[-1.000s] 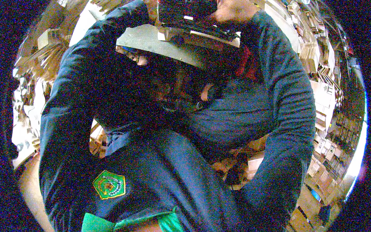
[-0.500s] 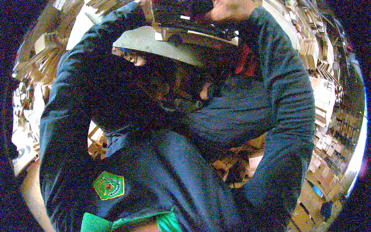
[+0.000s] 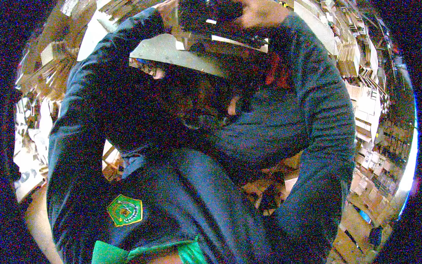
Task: The person assembles small wooden boxes by aligning panels and fastening them with a pneumatic nail gun. They repeatedly pick up panels, position them, and drive nails along the edges to form box shapes.
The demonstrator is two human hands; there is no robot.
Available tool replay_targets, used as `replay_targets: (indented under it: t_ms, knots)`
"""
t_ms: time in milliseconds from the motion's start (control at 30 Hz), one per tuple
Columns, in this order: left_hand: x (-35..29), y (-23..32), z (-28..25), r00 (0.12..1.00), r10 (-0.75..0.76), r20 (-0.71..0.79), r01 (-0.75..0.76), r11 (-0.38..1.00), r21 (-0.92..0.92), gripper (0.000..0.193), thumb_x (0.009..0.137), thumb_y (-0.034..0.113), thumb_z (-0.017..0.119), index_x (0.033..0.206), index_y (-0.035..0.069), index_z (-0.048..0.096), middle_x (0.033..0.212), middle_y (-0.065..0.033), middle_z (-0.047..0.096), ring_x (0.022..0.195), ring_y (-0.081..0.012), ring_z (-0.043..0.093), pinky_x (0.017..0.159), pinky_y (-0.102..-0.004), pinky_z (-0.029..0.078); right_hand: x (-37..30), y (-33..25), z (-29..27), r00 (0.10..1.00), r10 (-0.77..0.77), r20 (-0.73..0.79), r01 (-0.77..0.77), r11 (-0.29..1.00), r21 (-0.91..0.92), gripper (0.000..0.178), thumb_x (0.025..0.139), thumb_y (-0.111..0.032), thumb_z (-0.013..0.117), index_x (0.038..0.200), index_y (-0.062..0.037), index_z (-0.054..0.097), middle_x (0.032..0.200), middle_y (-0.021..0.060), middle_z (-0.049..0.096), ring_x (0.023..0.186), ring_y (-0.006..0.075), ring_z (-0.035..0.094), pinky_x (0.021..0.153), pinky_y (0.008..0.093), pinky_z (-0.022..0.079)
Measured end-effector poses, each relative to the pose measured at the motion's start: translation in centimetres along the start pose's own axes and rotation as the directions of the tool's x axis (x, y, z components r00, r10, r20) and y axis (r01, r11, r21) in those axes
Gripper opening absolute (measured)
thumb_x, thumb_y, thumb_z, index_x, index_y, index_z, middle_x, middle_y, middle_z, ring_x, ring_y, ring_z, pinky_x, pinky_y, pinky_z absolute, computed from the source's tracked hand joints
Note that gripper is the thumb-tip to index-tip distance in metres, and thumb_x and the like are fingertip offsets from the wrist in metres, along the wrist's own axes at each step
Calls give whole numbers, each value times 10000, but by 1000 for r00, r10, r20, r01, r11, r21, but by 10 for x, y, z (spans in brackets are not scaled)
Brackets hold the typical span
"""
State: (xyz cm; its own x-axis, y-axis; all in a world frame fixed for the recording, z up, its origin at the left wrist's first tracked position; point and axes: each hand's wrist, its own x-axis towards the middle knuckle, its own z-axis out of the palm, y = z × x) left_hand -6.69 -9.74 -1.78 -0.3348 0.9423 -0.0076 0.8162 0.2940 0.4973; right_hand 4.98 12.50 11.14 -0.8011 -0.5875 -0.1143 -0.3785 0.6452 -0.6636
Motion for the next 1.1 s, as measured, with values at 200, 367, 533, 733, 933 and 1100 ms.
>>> replay_targets:
  t_ms: [200,367,533,733,933,1100]
  knots:
    - [-14,-25,9,987,-50,-154,46,999,-27,1148,412,362,877,1393,68,359,1292,-193,512,1210,-382,491,1020,-418,445,-46,1,-26,924,166,-345,-85,968,236,462,804,-76,729,1233,-15,569,1084,57,636,977,126,592,885,286,469]
    - [-41,14,57,778,-197,-597,212,976,-47,1139,415,364,873,1392,73,363,1290,-190,515,1212,-380,489,1019,-417,446,-80,-7,-24,764,428,-484,-348,904,250,213,842,-142,696,981,4,627,637,17,603,479,85,527,463,253,426]
    - [-63,82,107,460,-497,-736,466,841,-277,1170,528,380,836,1455,-7,236,1393,-244,388,1299,-396,366,1102,-471,307,-97,-12,-13,731,490,-475,-325,862,389,152,823,-118,652,937,-17,647,620,17,580,466,94,529,461,258,441]
    - [-88,92,84,443,-574,-688,281,818,-501,1191,632,336,850,1495,-57,130,1496,-331,251,1409,-392,273,1134,-436,275,-98,-17,1,760,553,-342,-393,809,437,262,795,-137,686,1007,7,635,693,28,634,503,88,551,482,267,459]
    - [-36,7,8,754,-655,-46,430,546,-720,647,811,364,769,1260,-45,546,1130,-146,667,1030,-193,626,907,-308,474,-71,-19,2,865,428,-263,-289,852,437,355,750,-125,686,1082,-6,650,843,67,686,698,159,644,701,318,532]
    - [10,-49,28,889,-334,314,431,376,-820,576,809,340,761,1235,-8,586,1159,-119,663,1025,-201,635,946,-345,474,-49,-11,-5,904,377,-203,-330,915,234,407,703,-138,701,1093,-31,658,901,104,710,827,182,668,814,350,516]
